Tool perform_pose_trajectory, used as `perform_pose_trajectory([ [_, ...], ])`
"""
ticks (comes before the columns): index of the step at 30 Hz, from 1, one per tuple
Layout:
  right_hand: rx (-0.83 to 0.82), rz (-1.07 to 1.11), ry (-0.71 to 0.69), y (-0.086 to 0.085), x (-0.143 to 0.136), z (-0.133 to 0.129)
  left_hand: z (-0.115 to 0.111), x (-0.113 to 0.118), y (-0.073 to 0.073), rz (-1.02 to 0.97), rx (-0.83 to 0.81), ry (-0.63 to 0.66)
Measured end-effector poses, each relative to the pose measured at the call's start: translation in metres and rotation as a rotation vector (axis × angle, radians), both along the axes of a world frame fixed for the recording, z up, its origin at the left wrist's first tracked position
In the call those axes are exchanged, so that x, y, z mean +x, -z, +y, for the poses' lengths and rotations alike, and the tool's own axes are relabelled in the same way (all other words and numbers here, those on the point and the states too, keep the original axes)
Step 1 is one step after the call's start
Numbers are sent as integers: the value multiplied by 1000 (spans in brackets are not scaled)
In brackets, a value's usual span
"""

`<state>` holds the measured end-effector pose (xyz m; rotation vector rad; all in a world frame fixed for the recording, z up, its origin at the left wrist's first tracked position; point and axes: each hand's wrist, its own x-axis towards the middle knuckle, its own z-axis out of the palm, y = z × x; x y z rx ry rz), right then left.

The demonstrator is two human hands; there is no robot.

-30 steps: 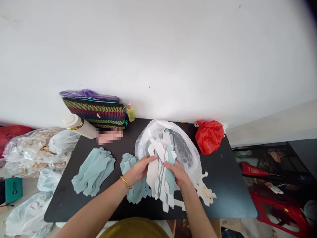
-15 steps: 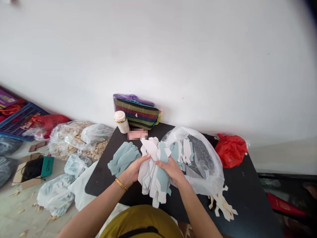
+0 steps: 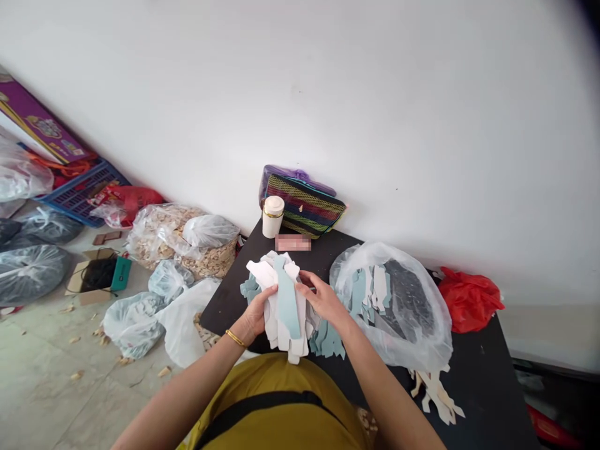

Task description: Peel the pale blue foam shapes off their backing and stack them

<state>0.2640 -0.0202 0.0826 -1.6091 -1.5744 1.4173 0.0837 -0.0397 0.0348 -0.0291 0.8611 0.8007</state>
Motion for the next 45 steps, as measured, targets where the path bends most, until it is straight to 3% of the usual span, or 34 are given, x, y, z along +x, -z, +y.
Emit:
perform_pose_trajectory([
  [2,130,-124,-76,-7,-1,3,6,-10,-2,-15,10,-12],
  [5,515,-381,-227,-24,-5,12,15,-18,-8,-82,29,-28],
  [8,840,-567,-622,-44,-13,27,24,-18,-12,-148,24,-14],
  [10,946,-621,-902,-52,-17,40,28,-15,-12,-165,12,4],
  [12,975,-656,-1068,-56,-20,51,30,-10,-10,-172,17,19],
  [15,959,-712,-1167,-57,-21,64,30,-5,-7,-179,26,13],
  [24,1061,-724,-1262,-51,-22,72,29,-3,-3,-152,3,-7],
  [27,1054,-700,-1289,-60,-22,79,29,-5,4,-155,12,-62],
  [29,977,-682,-1233,-73,-14,82,28,-11,8,-136,-4,-120],
  [31,836,-629,-1055,-84,2,80,27,-23,9,-103,-26,-164],
  [34,524,-470,-535,-80,31,67,23,-51,7,-24,-28,-218],
  [37,224,-224,42,-36,45,40,16,-84,5,83,-21,-306],
  [39,31,-40,289,7,38,19,11,-103,6,132,-13,-334],
  [42,-159,182,454,67,7,-7,0,-118,8,157,4,-336],
  [45,-195,228,496,106,-28,-16,-11,-117,8,155,-10,-339],
])
